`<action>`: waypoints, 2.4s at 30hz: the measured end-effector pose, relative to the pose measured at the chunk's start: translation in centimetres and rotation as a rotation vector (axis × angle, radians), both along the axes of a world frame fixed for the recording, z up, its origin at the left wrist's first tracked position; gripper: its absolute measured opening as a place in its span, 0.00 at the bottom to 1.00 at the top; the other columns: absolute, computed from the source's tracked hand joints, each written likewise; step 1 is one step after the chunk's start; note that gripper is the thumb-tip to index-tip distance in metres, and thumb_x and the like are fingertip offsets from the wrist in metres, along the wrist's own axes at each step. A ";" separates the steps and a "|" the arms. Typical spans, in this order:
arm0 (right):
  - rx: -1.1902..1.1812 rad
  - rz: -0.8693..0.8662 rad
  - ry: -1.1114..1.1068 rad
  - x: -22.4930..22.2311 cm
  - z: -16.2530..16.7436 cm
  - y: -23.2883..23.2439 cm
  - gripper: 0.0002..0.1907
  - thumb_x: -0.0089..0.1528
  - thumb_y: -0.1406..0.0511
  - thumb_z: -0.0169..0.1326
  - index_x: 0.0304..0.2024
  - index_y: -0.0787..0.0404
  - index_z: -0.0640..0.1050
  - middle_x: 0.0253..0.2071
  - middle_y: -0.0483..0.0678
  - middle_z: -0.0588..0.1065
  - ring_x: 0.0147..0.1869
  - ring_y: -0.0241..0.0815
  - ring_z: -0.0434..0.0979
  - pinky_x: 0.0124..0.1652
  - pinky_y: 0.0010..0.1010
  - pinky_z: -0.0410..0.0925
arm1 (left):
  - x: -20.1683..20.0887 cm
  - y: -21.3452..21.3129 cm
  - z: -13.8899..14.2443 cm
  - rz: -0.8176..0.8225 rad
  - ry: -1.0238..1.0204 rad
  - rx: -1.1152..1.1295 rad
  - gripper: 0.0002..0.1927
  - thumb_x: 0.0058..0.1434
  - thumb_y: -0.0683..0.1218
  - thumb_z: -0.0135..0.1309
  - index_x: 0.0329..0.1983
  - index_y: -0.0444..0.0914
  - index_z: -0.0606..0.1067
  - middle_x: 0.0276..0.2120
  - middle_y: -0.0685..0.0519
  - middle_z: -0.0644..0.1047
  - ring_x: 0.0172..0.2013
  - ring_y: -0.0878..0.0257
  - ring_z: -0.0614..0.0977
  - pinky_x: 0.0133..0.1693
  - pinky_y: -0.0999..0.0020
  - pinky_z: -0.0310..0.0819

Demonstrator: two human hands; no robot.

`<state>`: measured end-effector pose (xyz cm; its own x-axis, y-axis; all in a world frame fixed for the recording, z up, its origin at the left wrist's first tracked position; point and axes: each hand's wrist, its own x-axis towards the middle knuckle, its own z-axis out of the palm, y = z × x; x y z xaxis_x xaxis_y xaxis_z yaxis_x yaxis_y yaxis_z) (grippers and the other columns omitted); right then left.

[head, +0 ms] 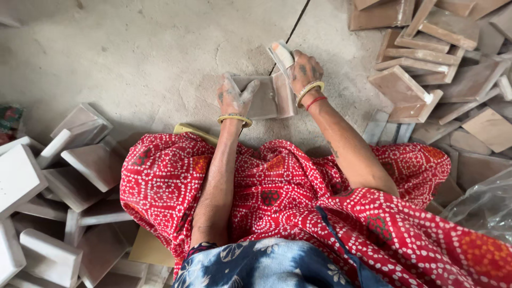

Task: The person sits on the floor and repeatedly rubs small rectangular blocks against a fixed metal wire to smooth their edges. They handle the blocks one at a time, turning them over to work different sides, and place finished pieces into a growing pile to the left.

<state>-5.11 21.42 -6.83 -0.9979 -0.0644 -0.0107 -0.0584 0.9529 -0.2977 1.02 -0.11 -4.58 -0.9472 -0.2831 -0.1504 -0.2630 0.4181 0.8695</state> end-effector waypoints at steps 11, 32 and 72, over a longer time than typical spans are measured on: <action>-0.495 -0.238 0.066 17.2 -0.8 6.6 0.10 0.70 0.64 0.54 0.48 0.67 0.76 0.36 0.54 0.80 0.38 0.49 0.82 0.38 0.39 0.73 | -0.3 3.5 -1.6 -0.039 0.013 0.562 0.28 0.63 0.62 0.55 0.53 0.36 0.71 0.44 0.45 0.75 0.45 0.54 0.76 0.47 0.58 0.74; -0.005 -0.139 -0.327 10.9 7.3 0.4 0.32 0.70 0.51 0.52 0.72 0.58 0.66 0.36 0.50 0.81 0.25 0.45 0.77 0.27 0.35 0.69 | 0.5 6.3 3.3 -0.166 0.132 0.515 0.18 0.69 0.59 0.55 0.49 0.41 0.73 0.38 0.53 0.74 0.41 0.63 0.76 0.45 0.64 0.74; 0.122 0.364 0.012 10.6 5.3 -0.5 0.38 0.59 0.73 0.47 0.74 0.56 0.62 0.77 0.54 0.54 0.81 0.56 0.43 0.72 0.52 0.40 | -0.3 5.4 3.8 -0.229 0.120 0.488 0.26 0.63 0.64 0.56 0.48 0.39 0.71 0.37 0.50 0.75 0.40 0.61 0.77 0.42 0.63 0.75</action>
<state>5.50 20.95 -1.57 -0.9098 -0.4140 -0.0285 -0.4027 0.8974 -0.1804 0.68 5.31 -0.76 -0.9950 0.0075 -0.0994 -0.0994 -0.0067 0.9950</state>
